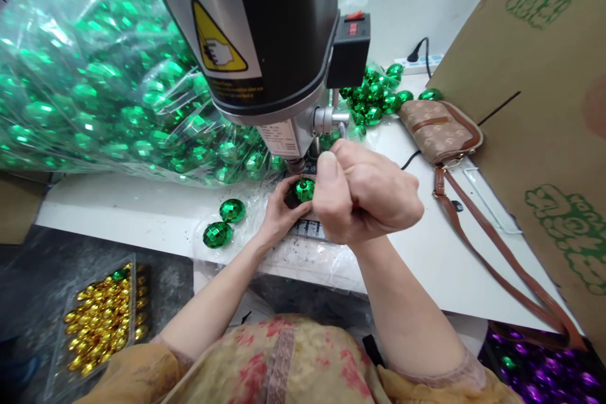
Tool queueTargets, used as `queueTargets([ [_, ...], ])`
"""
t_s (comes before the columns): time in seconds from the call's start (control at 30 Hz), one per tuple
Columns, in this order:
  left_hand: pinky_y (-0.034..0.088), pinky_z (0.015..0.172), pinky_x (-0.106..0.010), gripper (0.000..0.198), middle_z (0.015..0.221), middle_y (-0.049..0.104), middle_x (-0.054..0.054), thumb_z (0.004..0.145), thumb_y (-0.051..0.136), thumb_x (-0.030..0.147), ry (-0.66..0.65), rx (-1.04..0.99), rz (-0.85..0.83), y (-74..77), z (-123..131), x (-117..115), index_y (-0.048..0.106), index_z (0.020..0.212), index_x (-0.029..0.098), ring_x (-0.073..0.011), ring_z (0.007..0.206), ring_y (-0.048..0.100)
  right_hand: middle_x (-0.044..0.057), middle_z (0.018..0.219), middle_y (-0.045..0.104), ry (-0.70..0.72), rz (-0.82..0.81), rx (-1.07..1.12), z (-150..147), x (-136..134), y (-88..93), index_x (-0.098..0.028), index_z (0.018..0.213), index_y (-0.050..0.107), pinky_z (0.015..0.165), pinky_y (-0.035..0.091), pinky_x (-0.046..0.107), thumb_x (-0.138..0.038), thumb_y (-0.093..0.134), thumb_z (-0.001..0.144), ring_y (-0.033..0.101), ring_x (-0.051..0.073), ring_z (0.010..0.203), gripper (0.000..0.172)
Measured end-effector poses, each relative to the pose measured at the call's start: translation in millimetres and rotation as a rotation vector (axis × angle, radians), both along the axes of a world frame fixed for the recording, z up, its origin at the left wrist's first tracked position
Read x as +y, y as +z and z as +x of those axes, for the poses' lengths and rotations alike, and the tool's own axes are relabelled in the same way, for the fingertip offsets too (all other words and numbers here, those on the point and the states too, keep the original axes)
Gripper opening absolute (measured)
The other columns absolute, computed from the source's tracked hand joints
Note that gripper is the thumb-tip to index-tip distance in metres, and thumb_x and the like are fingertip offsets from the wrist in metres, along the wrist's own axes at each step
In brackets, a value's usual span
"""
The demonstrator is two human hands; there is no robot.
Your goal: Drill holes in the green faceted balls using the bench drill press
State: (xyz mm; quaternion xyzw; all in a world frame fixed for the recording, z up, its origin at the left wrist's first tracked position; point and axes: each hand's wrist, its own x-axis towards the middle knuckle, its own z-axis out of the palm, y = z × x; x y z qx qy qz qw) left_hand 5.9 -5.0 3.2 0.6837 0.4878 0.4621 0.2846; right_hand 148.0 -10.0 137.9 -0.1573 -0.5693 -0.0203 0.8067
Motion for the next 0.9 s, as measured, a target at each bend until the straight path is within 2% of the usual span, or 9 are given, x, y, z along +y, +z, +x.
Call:
queueTargets([
  [0.2, 0.051, 0.097, -0.036, 0.051, 0.122, 0.069, -0.007, 0.077, 0.082, 0.029, 0.003, 0.006, -0.001, 0.8, 1, -1, 0.061, 0.123, 0.024, -0.0239, 0.114, 0.064, -0.006, 0.049, 0.027, 0.007, 0.022, -0.013, 1, 2, -4.4, -0.017, 0.058, 0.016, 0.044, 0.019, 0.029, -0.012, 0.054, 0.083, 0.020, 0.004, 0.041, 0.045],
  [0.53, 0.051, 0.097, -0.037, 0.051, 0.122, 0.069, -0.007, 0.077, 0.082, 0.029, 0.004, 0.003, 0.006, -0.8, 1, 0, 0.061, 0.123, 0.024, -0.0240, 0.113, 0.064, -0.005, 0.048, 0.030, 0.003, 0.036, -0.066, 5, 2, -11.9, -0.019, 0.058, 0.016, 0.043, 0.026, 0.028, -0.014, 0.054, 0.084, 0.026, 0.004, 0.041, 0.046],
  [0.6, 0.051, 0.097, -0.037, 0.052, 0.121, 0.069, -0.007, 0.076, 0.083, 0.029, 0.013, 0.006, 0.002, -0.6, 1, 0, 0.062, 0.123, 0.024, -0.0242, 0.113, 0.064, -0.006, 0.047, 0.026, -0.010, 0.037, -0.044, 3, 2, -7.3, -0.018, 0.058, 0.017, 0.043, 0.025, 0.027, -0.015, 0.055, 0.085, 0.025, 0.004, 0.040, 0.047],
  [0.7, 0.052, 0.096, -0.037, 0.052, 0.120, 0.069, -0.008, 0.075, 0.083, 0.029, 0.020, 0.010, 0.002, -0.7, 2, 1, 0.062, 0.122, 0.023, -0.0246, 0.112, 0.064, -0.006, 0.046, 0.023, -0.041, -0.075, 0.066, -1, 2, 7.8, -0.018, 0.054, 0.021, 0.042, 0.024, 0.027, -0.019, 0.057, 0.088, 0.027, 0.004, 0.039, 0.049],
  [0.8, 0.052, 0.096, -0.038, 0.052, 0.120, 0.069, -0.008, 0.075, 0.084, 0.028, 0.024, 0.003, 0.006, -1.0, 2, 1, 0.063, 0.122, 0.023, -0.0245, 0.112, 0.065, -0.005, 0.046, 0.024, -0.005, -0.142, 0.111, -5, 1, 21.9, -0.018, 0.053, 0.024, 0.043, 0.022, 0.028, -0.020, 0.057, 0.089, 0.029, 0.004, 0.040, 0.049],
  [0.9, 0.052, 0.098, -0.038, 0.051, 0.119, 0.069, -0.007, 0.075, 0.083, 0.027, 0.024, -0.005, 0.005, -1.5, 3, 2, 0.063, 0.122, 0.023, -0.0242, 0.112, 0.064, -0.006, 0.047, 0.025, 0.034, -0.111, 0.115, -5, 2, 20.4, -0.017, 0.053, 0.024, 0.044, 0.020, 0.027, -0.019, 0.058, 0.088, 0.029, 0.003, 0.040, 0.049],
])
